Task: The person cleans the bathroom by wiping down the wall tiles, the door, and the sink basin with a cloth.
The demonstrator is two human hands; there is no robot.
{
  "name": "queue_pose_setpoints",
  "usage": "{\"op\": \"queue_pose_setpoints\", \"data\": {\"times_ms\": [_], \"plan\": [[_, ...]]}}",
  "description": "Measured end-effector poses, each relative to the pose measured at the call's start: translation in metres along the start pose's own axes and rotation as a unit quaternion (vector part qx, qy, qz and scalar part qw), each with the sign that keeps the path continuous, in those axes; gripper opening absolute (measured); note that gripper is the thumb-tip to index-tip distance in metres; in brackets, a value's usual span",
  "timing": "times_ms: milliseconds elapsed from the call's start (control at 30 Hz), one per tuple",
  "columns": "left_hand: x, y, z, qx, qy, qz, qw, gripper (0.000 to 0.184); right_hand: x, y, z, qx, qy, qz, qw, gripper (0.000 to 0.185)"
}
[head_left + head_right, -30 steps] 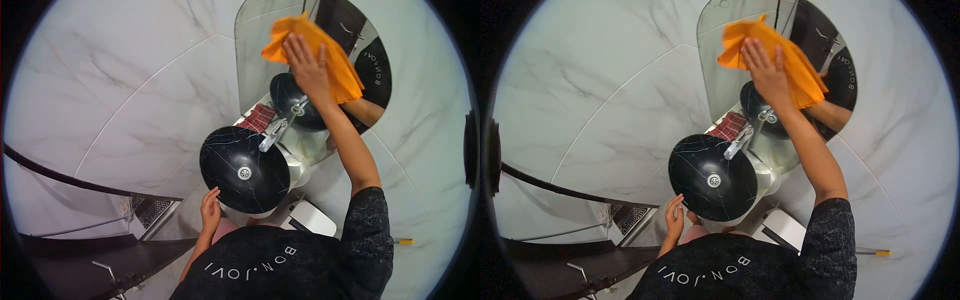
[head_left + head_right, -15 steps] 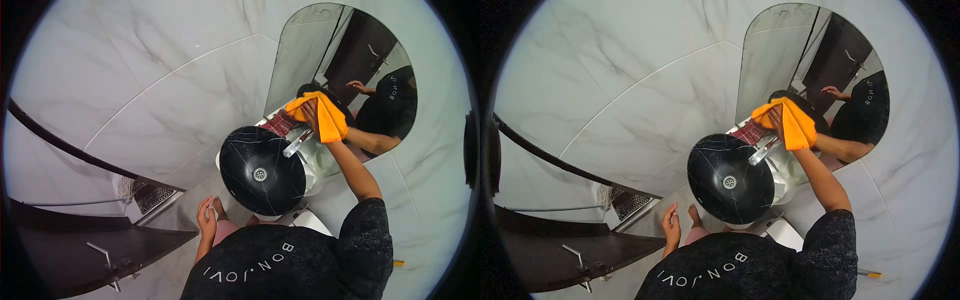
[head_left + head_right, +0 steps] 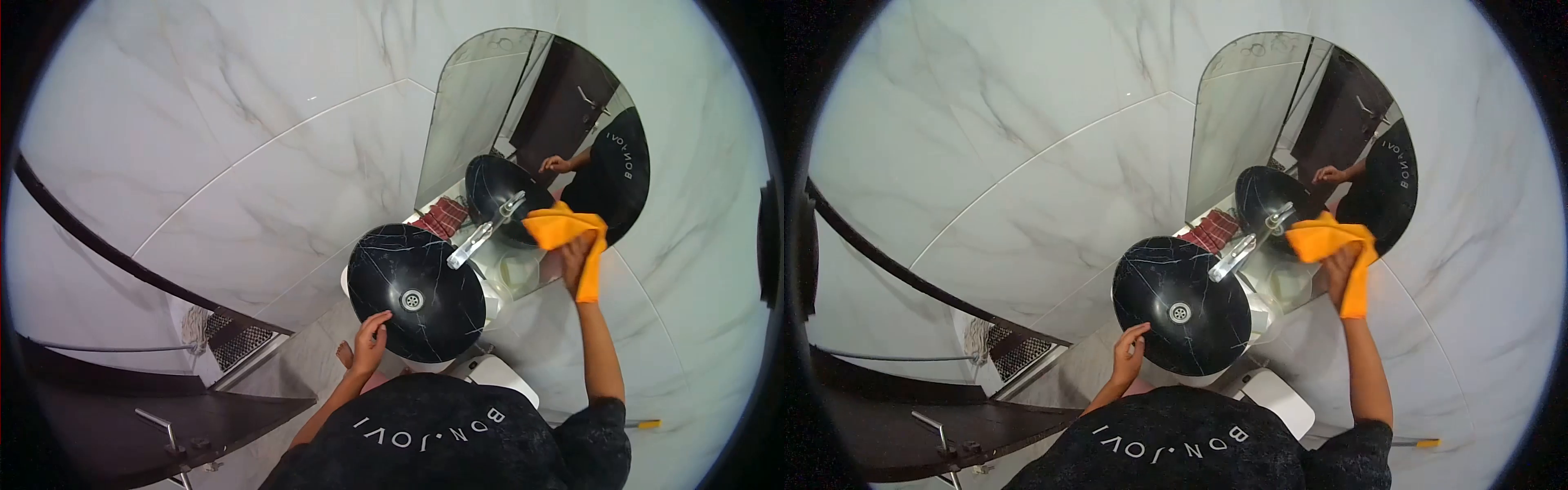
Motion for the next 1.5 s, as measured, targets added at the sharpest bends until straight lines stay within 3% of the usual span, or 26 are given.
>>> {"op": "queue_pose_setpoints", "data": {"times_ms": [67,133,200,267,300,333,400,433,500,533,567,600,667,733,800,833,933,1067,1133,1267,1367,1500], "plan": [[0.011,0.003,-0.001,0.005,0.006,-0.011,1.0,0.024,-0.068,0.013,-0.004,-0.002,-0.122,0.047,0.991,0.034],[0.025,0.007,0.001,0.009,-0.005,-0.042,0.999,0.024,-0.116,0.018,-0.001,0.064,-0.214,0.081,0.971,0.033],[0.031,0.01,0.009,0.03,-0.011,-0.041,0.999,0.023,-0.148,0.013,0.0,0.095,-0.179,0.12,0.972,0.033],[0.036,0.011,0.01,0.019,-0.026,-0.046,0.998,0.025,-0.164,-0.004,-0.002,0.089,-0.066,0.213,0.971,0.025],[0.037,0.012,0.013,0.024,-0.021,-0.046,0.998,0.024,-0.143,-0.024,0.014,0.171,0.138,0.243,0.945,0.025],[0.037,0.013,0.013,0.026,-0.015,-0.042,0.999,0.024,-0.107,-0.047,0.021,0.244,0.338,0.258,0.872,0.025],[0.038,0.013,0.01,0.018,-0.034,-0.04,0.998,0.023,-0.04,-0.06,-0.036,0.296,0.54,0.003,0.788,0.029],[0.038,0.014,0.014,-0.001,-0.034,-0.046,0.998,0.022,-0.037,-0.053,-0.087,0.285,0.617,-0.04,0.733,0.037],[0.037,0.015,0.015,-0.022,-0.055,-0.038,0.998,0.023,-0.011,-0.058,-0.169,0.243,0.737,-0.175,0.607,0.034],[0.034,0.015,0.012,-0.042,-0.086,-0.032,0.995,0.023,0.002,-0.064,-0.199,0.195,0.759,-0.252,0.568,0.036],[0.033,0.011,0.008,-0.075,-0.092,-0.049,0.992,0.028,0.008,-0.068,-0.218,0.225,0.763,-0.269,0.543,0.036],[0.029,0.009,0.008,-0.078,-0.084,-0.041,0.993,0.028,0.013,-0.069,-0.231,0.219,0.767,-0.275,0.536,0.036],[0.031,0.002,0.006,-0.105,-0.197,-0.049,0.973,0.032,0.019,-0.071,-0.26,0.17,0.775,-0.319,0.518,0.035],[0.026,-0.01,-0.007,-0.166,-0.185,-0.055,0.967,0.034,0.026,-0.076,-0.277,0.161,0.786,-0.347,0.485,0.034],[0.016,-0.031,-0.043,-0.307,-0.331,0.014,0.892,0.038,0.052,-0.088,-0.296,0.186,0.807,-0.348,0.44,0.034],[0.016,-0.03,-0.03,-0.301,-0.382,0.0,0.874,0.044,0.06,-0.095,-0.301,0.213,0.799,-0.365,0.429,0.033],[-0.011,-0.037,-0.044,-0.339,-0.342,0.065,0.874,0.038,0.059,-0.1,-0.314,0.236,0.809,-0.384,0.377,0.032],[-0.032,-0.002,0.007,-0.271,-0.272,0.044,0.922,0.031,0.052,-0.089,-0.328,0.239,0.823,-0.379,0.35,0.033],[-0.04,0.014,0.029,-0.225,-0.283,0.032,0.932,0.025,0.035,-0.07,-0.332,0.16,0.799,-0.358,0.456,0.035],[-0.057,0.03,0.041,-0.208,-0.278,0.002,0.938,0.025,0.018,-0.046,-0.35,0.143,0.812,-0.311,0.473,0.036],[-0.086,0.036,0.051,-0.208,-0.28,0.034,0.937,0.023,0.008,-0.032,-0.353,0.187,0.791,-0.275,0.513,0.032],[-0.124,0.049,0.071,-0.156,-0.305,0.061,0.937,0.021,0.0,-0.019,-0.369,0.173,0.798,-0.259,0.516,0.029]]}}
Point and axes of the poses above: each hand's wrist, its own y-axis towards the middle knuckle, its own x-axis out of the palm, z = x × y, the point moved 10 cm from there along y, towards the middle knuckle, and after that the axes turned 3 degrees about -y, right-handed, at the moved point
